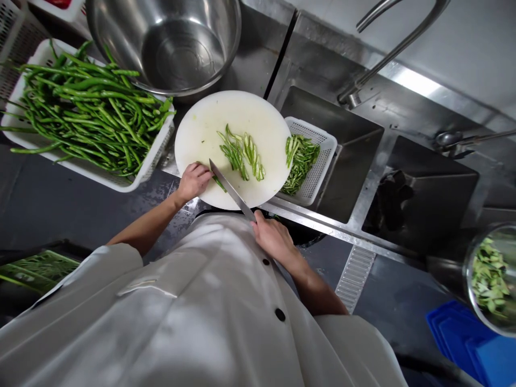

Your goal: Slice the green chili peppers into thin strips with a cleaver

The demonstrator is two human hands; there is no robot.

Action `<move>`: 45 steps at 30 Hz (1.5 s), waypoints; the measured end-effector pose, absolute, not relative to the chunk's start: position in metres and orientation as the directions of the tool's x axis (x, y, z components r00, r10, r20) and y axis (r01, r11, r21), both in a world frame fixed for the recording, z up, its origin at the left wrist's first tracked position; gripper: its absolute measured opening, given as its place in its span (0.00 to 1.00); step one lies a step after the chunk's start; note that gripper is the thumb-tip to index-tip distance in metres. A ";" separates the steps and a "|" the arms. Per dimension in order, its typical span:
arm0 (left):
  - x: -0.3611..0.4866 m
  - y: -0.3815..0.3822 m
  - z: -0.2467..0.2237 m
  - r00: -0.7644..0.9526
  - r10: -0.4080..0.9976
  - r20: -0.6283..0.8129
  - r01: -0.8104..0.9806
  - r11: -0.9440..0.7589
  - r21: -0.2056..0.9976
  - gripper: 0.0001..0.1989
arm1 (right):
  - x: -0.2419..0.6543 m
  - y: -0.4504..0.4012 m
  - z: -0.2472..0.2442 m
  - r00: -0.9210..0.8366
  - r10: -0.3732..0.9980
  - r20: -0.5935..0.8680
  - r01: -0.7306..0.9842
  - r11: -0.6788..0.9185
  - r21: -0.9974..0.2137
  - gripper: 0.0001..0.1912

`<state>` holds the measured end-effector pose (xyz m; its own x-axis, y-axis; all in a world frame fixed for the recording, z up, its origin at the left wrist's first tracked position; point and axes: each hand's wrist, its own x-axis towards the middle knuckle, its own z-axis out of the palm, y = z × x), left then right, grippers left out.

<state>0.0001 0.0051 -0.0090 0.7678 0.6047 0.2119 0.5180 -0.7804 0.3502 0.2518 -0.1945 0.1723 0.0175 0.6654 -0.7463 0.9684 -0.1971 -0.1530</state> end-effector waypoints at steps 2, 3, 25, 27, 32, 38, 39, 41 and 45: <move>0.000 0.005 -0.011 0.769 0.600 0.221 0.516 -0.787 0.339 0.15 | 0.245 -0.188 0.169 0.014 0.653 -0.757 0.964 -0.210 -0.163 0.17; 0.000 0.005 -0.012 0.772 0.595 0.224 0.513 -0.791 0.333 0.15 | 0.240 -0.183 0.166 0.013 0.651 -0.759 0.960 -0.220 -0.172 0.18; 0.002 0.005 -0.019 0.755 0.608 0.244 0.463 -0.758 0.459 0.19 | 0.210 -0.146 0.154 0.022 0.687 -0.726 0.936 -0.270 -0.227 0.19; -0.001 0.008 -0.015 0.770 0.594 0.233 0.453 -0.766 0.457 0.19 | 0.202 -0.141 0.142 0.033 0.705 -0.709 0.934 -0.274 -0.229 0.19; -0.015 0.022 -0.007 0.644 0.723 0.249 0.587 -0.676 0.445 0.15 | 0.196 -0.134 0.123 0.044 0.708 -0.705 0.933 -0.280 -0.224 0.21; -0.022 0.031 -0.014 0.674 0.719 0.171 0.611 -0.672 0.419 0.16 | 0.212 -0.135 0.149 0.029 0.702 -0.712 0.948 -0.245 -0.203 0.22; -0.022 0.031 -0.015 0.671 0.720 0.179 0.610 -0.673 0.418 0.16 | 0.215 -0.136 0.156 0.030 0.696 -0.717 0.952 -0.239 -0.192 0.21; -0.022 0.031 -0.017 0.662 0.723 0.198 0.604 -0.671 0.430 0.16 | 0.220 -0.137 0.167 0.023 0.689 -0.725 0.957 -0.225 -0.183 0.20; -0.021 0.030 -0.020 0.660 0.721 0.211 0.577 -0.666 0.472 0.16 | 0.214 -0.123 0.156 -0.027 0.710 -0.704 0.947 -0.207 -0.245 0.19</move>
